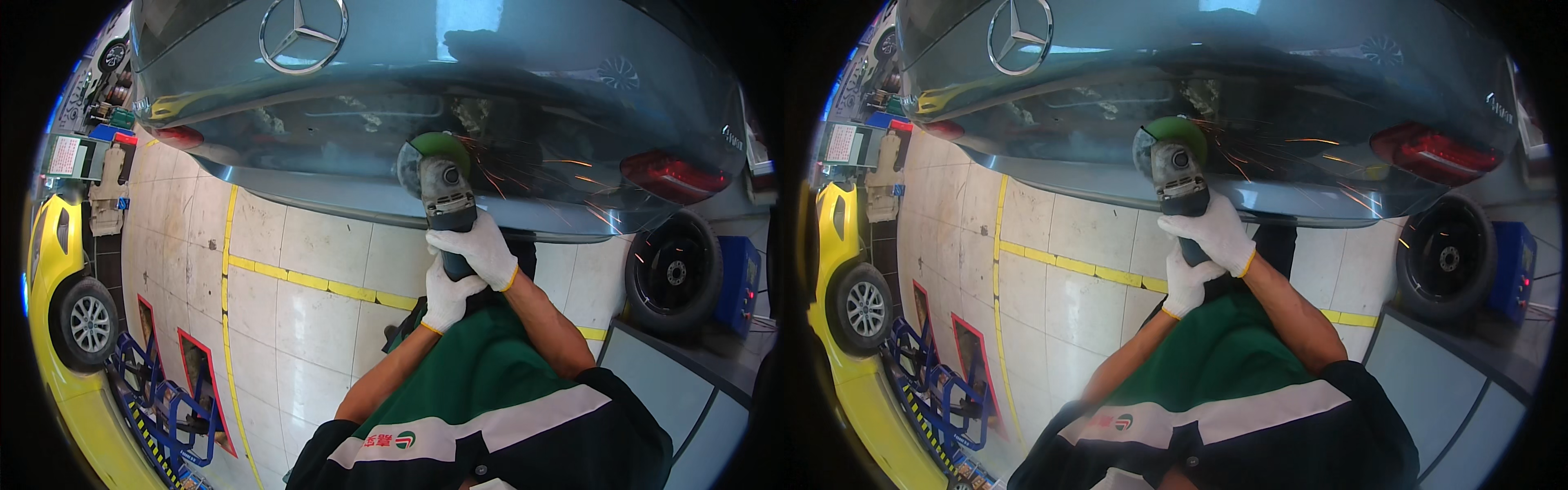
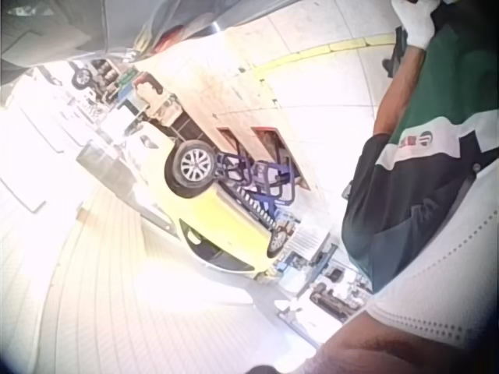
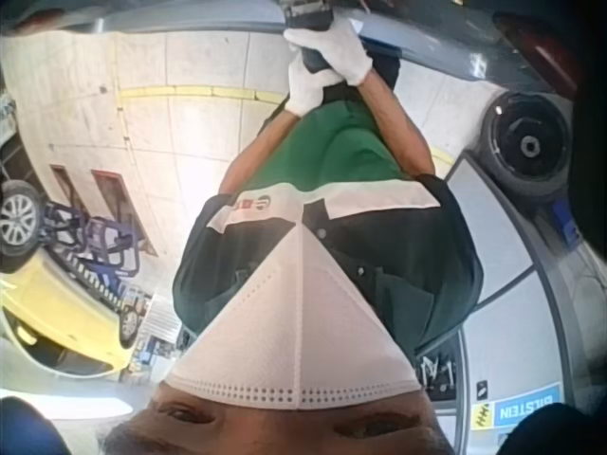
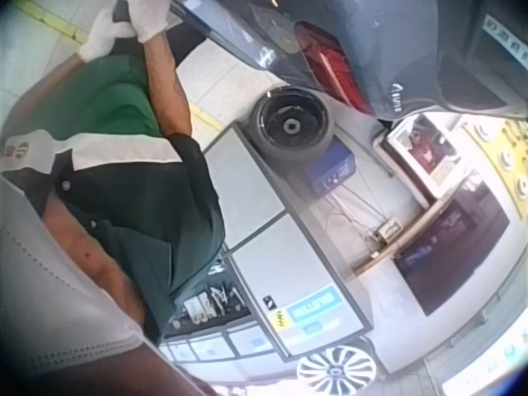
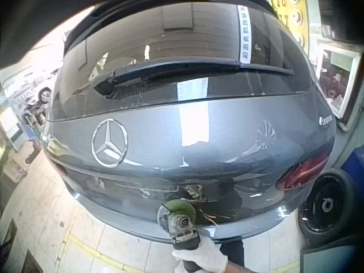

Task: The person uses an angle grinder to grind a damaged area on the rear bumper of a Mercedes-Benz. The person holds the tool with both hands and moves it across the surface, producing sparks. The task continues for the duration of the clip.

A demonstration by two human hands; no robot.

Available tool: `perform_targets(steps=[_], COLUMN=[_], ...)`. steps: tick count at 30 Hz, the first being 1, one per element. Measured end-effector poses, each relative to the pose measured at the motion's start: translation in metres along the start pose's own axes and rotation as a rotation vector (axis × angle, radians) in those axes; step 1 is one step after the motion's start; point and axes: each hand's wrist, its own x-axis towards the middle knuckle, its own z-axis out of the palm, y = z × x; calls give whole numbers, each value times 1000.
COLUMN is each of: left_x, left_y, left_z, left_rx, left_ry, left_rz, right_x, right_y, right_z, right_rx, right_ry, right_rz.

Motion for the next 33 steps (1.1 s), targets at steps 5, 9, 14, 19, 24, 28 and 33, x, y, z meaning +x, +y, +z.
perform_targets(steps=[5,9,14,19,24,28,33], left_x=[-2,-2,-2,-2,-2,-2,-3], left_y=[4,8,7,8,6,8,0], left_z=[3,1,1,1,2,5,2], left_rx=[-56,1,-47,0,-4,-32,3], left_ry=[30,-6,-3,5,7,32,31], left_rz=[17,6,-15,-6,16,23,5], right_x=[1,-1,0,1,-1,-1,-1], right_y=[4,1,3,6,2,4,7], right_z=[0,-1,0,-1,-2,-2,-2], right_rx=[97,110,90,101,125,127,121], right_ry=[-7,-6,-12,-4,-8,-20,-17], right_rz=[78,80,48,87,83,83,81])
